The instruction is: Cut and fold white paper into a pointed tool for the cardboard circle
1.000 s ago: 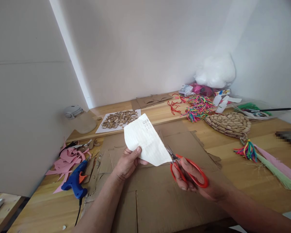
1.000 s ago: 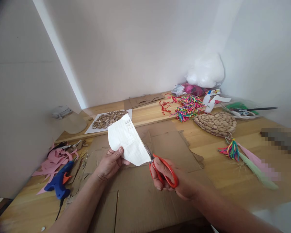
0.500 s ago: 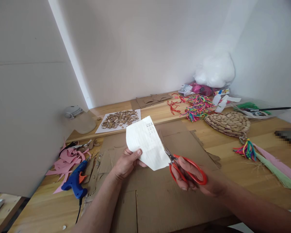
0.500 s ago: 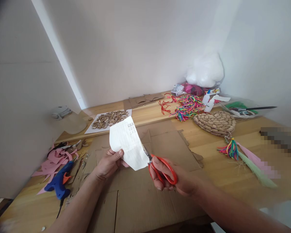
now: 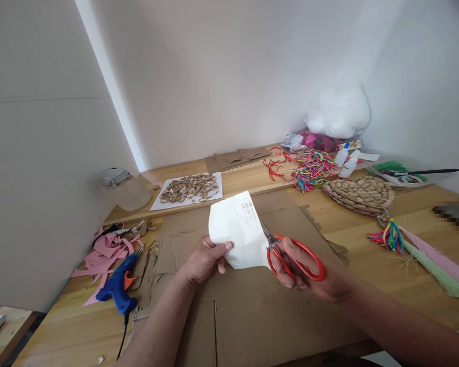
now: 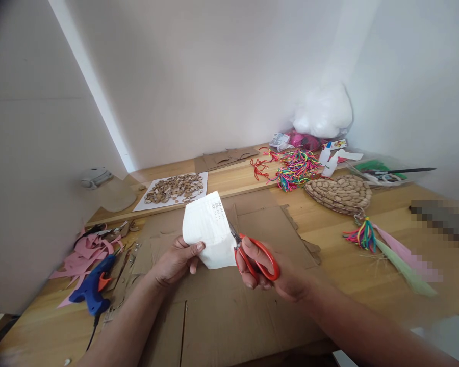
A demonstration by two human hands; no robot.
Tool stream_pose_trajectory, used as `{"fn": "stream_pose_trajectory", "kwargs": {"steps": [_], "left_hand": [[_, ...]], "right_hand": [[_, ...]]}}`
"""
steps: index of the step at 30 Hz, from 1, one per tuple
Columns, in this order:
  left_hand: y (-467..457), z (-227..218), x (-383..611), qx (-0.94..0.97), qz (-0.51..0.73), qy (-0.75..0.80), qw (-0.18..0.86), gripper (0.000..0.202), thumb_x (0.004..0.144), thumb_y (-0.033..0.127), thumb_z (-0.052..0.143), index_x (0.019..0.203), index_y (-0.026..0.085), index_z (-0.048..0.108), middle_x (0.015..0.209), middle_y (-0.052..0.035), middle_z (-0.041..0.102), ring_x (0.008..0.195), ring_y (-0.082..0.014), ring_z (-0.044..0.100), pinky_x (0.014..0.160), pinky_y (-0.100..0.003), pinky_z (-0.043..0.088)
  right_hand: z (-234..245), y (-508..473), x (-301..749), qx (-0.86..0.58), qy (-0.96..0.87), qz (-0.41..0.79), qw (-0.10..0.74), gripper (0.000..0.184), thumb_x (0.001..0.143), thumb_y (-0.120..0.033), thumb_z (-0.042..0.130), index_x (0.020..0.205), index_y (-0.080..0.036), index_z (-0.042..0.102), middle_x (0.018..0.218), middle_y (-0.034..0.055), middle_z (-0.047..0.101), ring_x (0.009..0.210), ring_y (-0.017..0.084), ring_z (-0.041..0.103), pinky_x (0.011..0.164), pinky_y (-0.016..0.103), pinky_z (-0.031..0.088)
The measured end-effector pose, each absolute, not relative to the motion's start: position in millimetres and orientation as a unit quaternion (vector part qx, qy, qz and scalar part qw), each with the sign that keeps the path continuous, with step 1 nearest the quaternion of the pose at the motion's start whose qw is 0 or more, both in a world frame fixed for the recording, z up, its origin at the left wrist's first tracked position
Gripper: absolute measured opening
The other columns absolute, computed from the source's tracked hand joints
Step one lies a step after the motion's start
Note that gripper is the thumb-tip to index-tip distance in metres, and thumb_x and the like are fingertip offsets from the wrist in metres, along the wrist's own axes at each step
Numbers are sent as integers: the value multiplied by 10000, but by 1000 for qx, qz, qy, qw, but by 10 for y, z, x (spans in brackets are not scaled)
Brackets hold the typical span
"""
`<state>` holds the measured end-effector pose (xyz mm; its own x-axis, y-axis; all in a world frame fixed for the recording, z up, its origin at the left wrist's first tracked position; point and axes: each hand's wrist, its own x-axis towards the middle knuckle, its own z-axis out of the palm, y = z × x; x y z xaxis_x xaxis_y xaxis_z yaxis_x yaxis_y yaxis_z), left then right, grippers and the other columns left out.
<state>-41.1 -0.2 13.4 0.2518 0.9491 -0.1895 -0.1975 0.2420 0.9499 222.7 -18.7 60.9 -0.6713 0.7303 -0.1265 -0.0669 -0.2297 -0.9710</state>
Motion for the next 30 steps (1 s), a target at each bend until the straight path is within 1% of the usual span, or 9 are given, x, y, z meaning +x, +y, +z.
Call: {"fn": "stream_pose_trajectory", "kwargs": {"steps": [1,2,5,7,10,17,23,27,30], "left_hand": [[-3,143,-401,430,437,434,660,356,662,424,851,728,91,741,630,-54,692,381,-51,511,344,-142,396],[-3,154,-392,418,441,435,664,349,650,407,863,735,91,744,650,-53,700,400,-50,530,373,-140,429],[-7,187,-370,373,458,434,680,392,612,342,899,894,107,762,880,-86,753,654,-129,689,589,-200,591],[-10,197,-361,349,481,434,677,451,602,360,904,949,114,753,960,-95,752,744,-167,712,641,-245,624],[-15,187,-356,338,498,436,670,498,618,418,886,981,112,739,947,-101,750,709,-184,714,587,-272,635],[-23,146,-350,359,482,427,676,455,671,404,857,981,95,734,836,-95,749,658,-190,712,571,-284,634],[-27,168,-342,368,488,422,669,450,692,414,841,989,95,729,820,-91,749,589,-158,691,536,-250,613],[-22,166,-359,385,487,425,659,438,709,417,828,994,102,721,847,-99,759,601,-169,701,507,-237,602],[-21,171,-372,387,485,422,661,432,713,418,826,986,101,716,833,-94,761,592,-168,704,505,-232,603]], "right_hand": [[605,-189,2225,-299,-559,723,276,588,923,-718,330,831,-181,552,609,-10,502,479,94,301,453,228,238],[603,-193,2221,-299,-562,719,279,575,924,-710,346,835,-182,553,614,-8,507,483,94,304,459,228,246],[610,-211,2202,-299,-566,713,285,560,922,-707,361,831,-186,546,625,-7,507,499,98,316,475,231,258],[625,-224,2183,-306,-563,713,284,563,914,-719,360,815,-191,531,623,-8,502,502,100,314,478,236,249],[644,-237,2154,-310,-561,715,278,562,901,-732,371,773,-199,494,616,-9,503,491,98,300,476,242,237],[586,-248,2130,-307,-554,715,296,561,903,-731,373,785,-199,509,606,-11,496,500,105,312,481,242,240],[576,-283,2132,-307,-544,710,324,587,923,-721,324,798,-189,538,612,-16,480,489,98,279,475,245,224],[659,-236,2201,-294,-535,706,359,597,947,-693,282,754,-184,527,602,-15,469,474,93,273,466,252,221],[695,-198,2275,-288,-535,713,350,583,951,-681,291,745,-183,514,592,-14,475,463,88,271,455,252,208]]}}
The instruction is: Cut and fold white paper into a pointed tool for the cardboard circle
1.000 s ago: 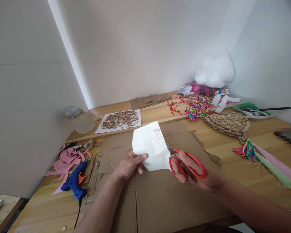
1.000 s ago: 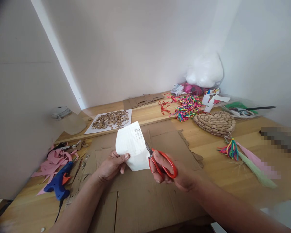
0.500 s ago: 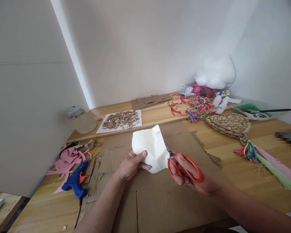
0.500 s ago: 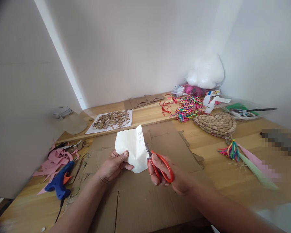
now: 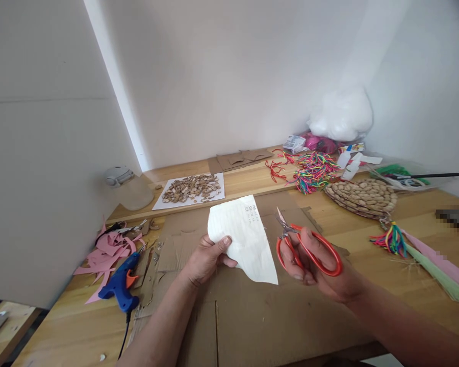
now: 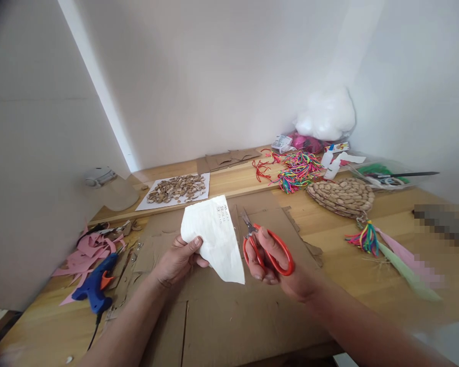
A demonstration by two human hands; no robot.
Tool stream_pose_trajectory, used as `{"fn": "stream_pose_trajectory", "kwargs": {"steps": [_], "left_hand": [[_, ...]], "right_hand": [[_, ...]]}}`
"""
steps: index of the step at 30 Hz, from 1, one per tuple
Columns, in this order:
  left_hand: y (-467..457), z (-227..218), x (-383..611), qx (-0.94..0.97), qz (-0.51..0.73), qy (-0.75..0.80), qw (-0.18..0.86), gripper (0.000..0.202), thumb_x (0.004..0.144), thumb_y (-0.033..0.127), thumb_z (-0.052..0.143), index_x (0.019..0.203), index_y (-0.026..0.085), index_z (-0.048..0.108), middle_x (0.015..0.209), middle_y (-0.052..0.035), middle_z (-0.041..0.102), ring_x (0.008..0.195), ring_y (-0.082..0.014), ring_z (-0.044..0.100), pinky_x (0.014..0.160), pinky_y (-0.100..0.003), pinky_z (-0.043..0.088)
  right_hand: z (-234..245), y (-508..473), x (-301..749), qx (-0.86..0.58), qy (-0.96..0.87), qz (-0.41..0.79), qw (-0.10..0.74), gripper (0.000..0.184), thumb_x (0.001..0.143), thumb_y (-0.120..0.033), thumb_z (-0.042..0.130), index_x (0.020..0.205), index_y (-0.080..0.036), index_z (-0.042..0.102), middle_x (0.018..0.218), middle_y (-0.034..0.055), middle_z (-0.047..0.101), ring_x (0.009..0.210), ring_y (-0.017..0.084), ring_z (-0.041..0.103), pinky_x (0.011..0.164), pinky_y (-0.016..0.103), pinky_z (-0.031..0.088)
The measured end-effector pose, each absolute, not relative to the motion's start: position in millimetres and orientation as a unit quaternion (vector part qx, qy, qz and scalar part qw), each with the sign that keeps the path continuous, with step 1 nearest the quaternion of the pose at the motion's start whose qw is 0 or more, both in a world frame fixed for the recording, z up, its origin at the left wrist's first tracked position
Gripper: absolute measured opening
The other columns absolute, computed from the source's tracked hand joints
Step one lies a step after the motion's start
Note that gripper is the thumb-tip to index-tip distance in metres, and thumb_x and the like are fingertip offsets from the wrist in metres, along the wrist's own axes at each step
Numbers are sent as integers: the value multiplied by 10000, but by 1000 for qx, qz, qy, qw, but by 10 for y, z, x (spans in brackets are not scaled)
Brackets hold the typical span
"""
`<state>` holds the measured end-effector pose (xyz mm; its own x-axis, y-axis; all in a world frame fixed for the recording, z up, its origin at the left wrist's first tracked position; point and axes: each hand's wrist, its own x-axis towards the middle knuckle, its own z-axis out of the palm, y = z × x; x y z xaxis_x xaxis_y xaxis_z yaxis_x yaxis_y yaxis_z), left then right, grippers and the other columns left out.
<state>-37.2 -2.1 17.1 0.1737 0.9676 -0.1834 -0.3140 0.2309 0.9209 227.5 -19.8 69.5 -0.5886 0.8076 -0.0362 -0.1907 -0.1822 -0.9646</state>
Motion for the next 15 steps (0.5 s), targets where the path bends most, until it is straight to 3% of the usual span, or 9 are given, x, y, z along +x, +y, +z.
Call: {"fn": "stream_pose_trajectory", "kwargs": {"steps": [9,15], "left_hand": [[-26,177,-403,367,503,403,671,458,698,411,839,1011,110,696,823,-78,765,523,-145,687,488,-217,598],[-9,144,-428,369,508,385,677,373,726,366,826,978,117,712,812,-67,763,613,-175,717,491,-236,615]], "right_hand": [[591,-270,2280,-302,-551,725,282,595,934,-696,331,716,-173,514,591,-9,493,468,83,294,458,241,221],[625,-266,2261,-300,-550,732,268,571,925,-685,356,766,-170,545,592,-11,494,471,86,293,447,234,222]]}}
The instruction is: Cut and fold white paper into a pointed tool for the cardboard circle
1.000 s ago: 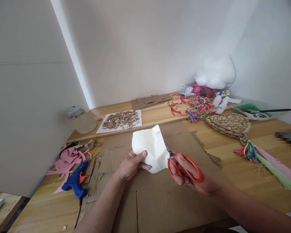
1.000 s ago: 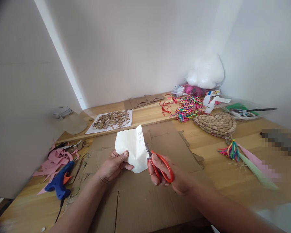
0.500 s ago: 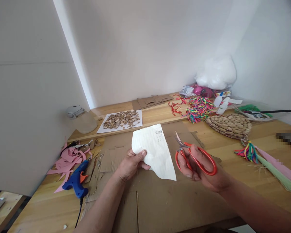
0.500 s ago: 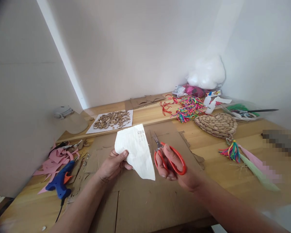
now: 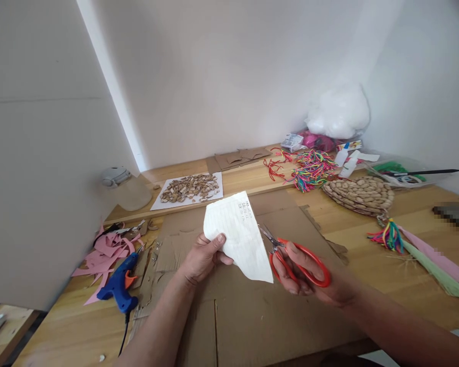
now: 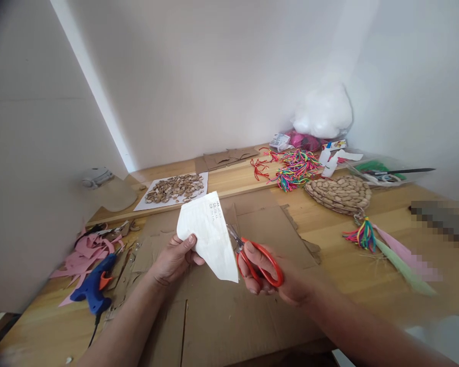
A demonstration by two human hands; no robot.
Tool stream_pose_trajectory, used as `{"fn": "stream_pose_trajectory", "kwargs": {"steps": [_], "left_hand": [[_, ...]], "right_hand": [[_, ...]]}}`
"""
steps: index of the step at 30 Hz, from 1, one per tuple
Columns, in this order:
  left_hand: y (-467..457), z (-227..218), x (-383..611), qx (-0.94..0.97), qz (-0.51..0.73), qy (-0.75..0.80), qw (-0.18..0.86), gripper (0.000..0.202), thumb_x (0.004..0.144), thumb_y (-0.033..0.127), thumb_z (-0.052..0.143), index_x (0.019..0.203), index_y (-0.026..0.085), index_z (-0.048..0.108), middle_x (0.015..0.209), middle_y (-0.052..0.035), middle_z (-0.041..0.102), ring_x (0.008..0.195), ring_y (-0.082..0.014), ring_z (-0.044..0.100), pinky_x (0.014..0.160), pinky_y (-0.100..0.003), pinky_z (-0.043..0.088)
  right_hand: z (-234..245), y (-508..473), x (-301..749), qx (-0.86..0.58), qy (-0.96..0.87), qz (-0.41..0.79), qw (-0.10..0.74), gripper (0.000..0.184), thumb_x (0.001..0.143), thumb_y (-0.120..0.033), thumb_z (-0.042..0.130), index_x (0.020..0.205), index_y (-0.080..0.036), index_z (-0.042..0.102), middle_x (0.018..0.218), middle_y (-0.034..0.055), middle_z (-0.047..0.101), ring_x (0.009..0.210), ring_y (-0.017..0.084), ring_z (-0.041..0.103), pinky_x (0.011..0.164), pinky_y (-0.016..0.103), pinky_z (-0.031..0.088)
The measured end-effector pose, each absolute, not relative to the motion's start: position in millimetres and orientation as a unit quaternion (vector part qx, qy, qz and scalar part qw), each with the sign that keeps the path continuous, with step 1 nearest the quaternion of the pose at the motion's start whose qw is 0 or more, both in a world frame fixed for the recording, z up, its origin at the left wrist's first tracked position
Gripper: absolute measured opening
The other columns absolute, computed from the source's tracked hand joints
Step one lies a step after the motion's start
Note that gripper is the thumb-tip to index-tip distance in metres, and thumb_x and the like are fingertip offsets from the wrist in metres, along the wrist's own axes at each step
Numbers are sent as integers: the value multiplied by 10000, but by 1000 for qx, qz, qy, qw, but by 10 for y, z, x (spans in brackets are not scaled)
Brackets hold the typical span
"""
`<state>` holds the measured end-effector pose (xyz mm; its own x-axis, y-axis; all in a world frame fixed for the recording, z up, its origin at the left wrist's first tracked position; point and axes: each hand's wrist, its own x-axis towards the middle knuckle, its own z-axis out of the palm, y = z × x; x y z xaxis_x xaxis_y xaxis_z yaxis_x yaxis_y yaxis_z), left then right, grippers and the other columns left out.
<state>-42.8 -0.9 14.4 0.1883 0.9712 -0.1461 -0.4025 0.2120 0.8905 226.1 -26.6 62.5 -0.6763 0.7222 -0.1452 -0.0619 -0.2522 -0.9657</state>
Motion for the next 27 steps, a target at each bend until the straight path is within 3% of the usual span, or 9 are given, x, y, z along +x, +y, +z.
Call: {"fn": "stream_pose_trajectory", "kwargs": {"steps": [9,17,27], "left_hand": [[5,196,-411,324,544,392,668,433,661,369,870,975,119,708,798,-60,764,506,-151,681,448,-228,602],[42,244,-445,289,596,381,645,449,627,324,894,1002,150,721,900,-37,771,638,-168,715,424,-227,607],[30,280,-434,295,588,391,644,466,609,338,903,988,139,719,897,-52,771,626,-171,716,430,-220,607]], "right_hand": [[624,-317,2264,-306,-557,734,241,546,918,-694,369,771,-187,508,595,-9,498,466,88,290,465,252,212],[650,-382,2318,-305,-574,730,212,539,920,-685,363,785,-185,512,594,-12,502,462,86,276,467,253,221],[654,-368,2293,-314,-573,731,198,582,901,-720,353,788,-178,530,593,-9,496,475,89,297,471,246,225]]}}
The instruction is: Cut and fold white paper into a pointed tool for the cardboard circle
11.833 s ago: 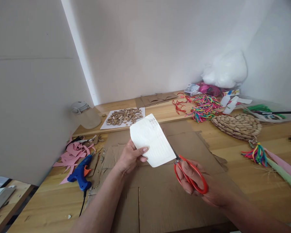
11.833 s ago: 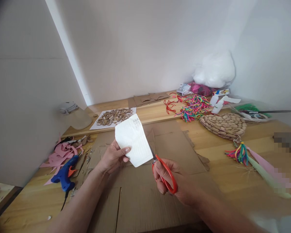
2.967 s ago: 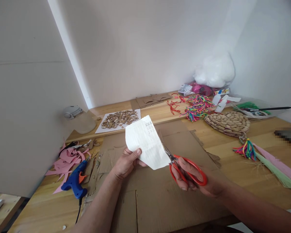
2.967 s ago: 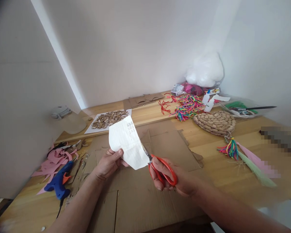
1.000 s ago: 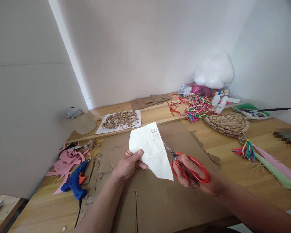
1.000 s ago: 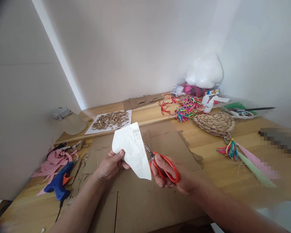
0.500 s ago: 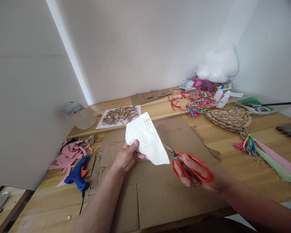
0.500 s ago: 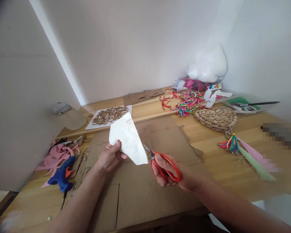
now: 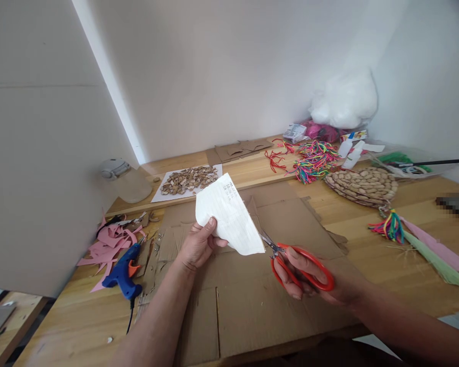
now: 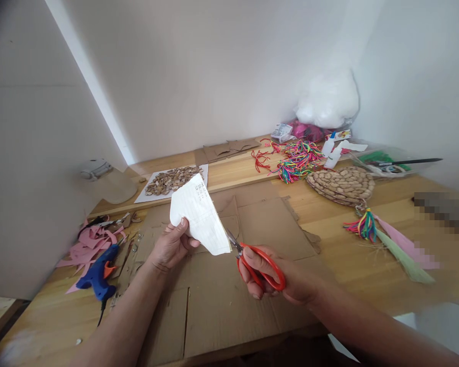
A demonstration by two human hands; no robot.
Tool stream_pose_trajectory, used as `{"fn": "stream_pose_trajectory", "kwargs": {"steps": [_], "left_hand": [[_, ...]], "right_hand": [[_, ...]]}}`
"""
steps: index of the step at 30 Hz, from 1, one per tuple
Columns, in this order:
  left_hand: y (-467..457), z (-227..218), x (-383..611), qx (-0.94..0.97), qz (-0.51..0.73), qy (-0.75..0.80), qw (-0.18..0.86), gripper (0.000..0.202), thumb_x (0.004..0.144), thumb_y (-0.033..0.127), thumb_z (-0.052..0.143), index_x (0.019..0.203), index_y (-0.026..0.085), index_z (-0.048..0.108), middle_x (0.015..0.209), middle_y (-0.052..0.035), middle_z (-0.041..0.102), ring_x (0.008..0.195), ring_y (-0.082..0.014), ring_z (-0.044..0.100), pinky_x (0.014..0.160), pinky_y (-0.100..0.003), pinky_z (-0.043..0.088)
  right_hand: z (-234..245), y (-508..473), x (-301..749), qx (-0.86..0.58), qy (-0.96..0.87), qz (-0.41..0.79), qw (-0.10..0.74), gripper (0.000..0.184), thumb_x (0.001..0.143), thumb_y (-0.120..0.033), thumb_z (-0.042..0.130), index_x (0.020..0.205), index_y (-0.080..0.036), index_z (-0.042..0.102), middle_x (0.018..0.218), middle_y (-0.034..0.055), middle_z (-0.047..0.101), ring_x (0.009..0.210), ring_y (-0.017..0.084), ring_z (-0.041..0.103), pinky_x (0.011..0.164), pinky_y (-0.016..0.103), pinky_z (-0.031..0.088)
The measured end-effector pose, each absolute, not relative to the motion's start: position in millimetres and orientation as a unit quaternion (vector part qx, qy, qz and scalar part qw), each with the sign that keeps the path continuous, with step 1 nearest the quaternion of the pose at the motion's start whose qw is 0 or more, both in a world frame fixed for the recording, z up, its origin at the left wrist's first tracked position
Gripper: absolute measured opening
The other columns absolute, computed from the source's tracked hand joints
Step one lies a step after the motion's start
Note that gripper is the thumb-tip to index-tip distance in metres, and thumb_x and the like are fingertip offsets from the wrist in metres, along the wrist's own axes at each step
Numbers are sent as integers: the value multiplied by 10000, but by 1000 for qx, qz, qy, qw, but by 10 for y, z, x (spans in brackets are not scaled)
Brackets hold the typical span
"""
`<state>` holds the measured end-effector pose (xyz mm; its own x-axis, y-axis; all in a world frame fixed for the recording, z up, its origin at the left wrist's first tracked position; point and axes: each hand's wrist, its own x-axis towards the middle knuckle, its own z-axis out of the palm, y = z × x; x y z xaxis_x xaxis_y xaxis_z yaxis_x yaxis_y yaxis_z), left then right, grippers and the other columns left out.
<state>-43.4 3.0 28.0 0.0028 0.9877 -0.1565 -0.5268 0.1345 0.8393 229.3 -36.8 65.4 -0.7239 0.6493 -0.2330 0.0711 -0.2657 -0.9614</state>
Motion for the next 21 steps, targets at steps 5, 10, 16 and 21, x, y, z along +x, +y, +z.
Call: {"fn": "stream_pose_trajectory", "kwargs": {"steps": [5,10,16,21], "left_hand": [[28,207,-458,327,554,385,662,420,676,358,862,993,129,707,816,-62,766,526,-156,688,440,-228,602],[7,180,-463,362,514,386,675,399,687,370,850,961,111,720,801,-83,762,592,-183,708,473,-248,613],[-7,159,-453,387,492,387,678,377,725,376,819,980,112,736,812,-99,760,632,-200,720,488,-253,610],[-8,138,-442,395,476,380,688,385,716,380,824,988,120,744,849,-108,768,630,-202,723,495,-255,605]], "right_hand": [[653,-334,2271,-321,-566,732,203,563,904,-715,365,787,-183,504,592,-8,511,468,84,293,465,239,223],[611,-280,2249,-307,-557,743,209,573,896,-722,380,789,-177,517,597,-9,530,454,77,312,442,226,225],[611,-225,2246,-298,-561,741,220,583,912,-703,380,750,-168,544,603,-2,532,451,76,314,447,226,252],[611,-186,2240,-293,-554,742,236,575,930,-684,363,790,-162,556,613,-1,531,467,79,327,459,226,259]]}}
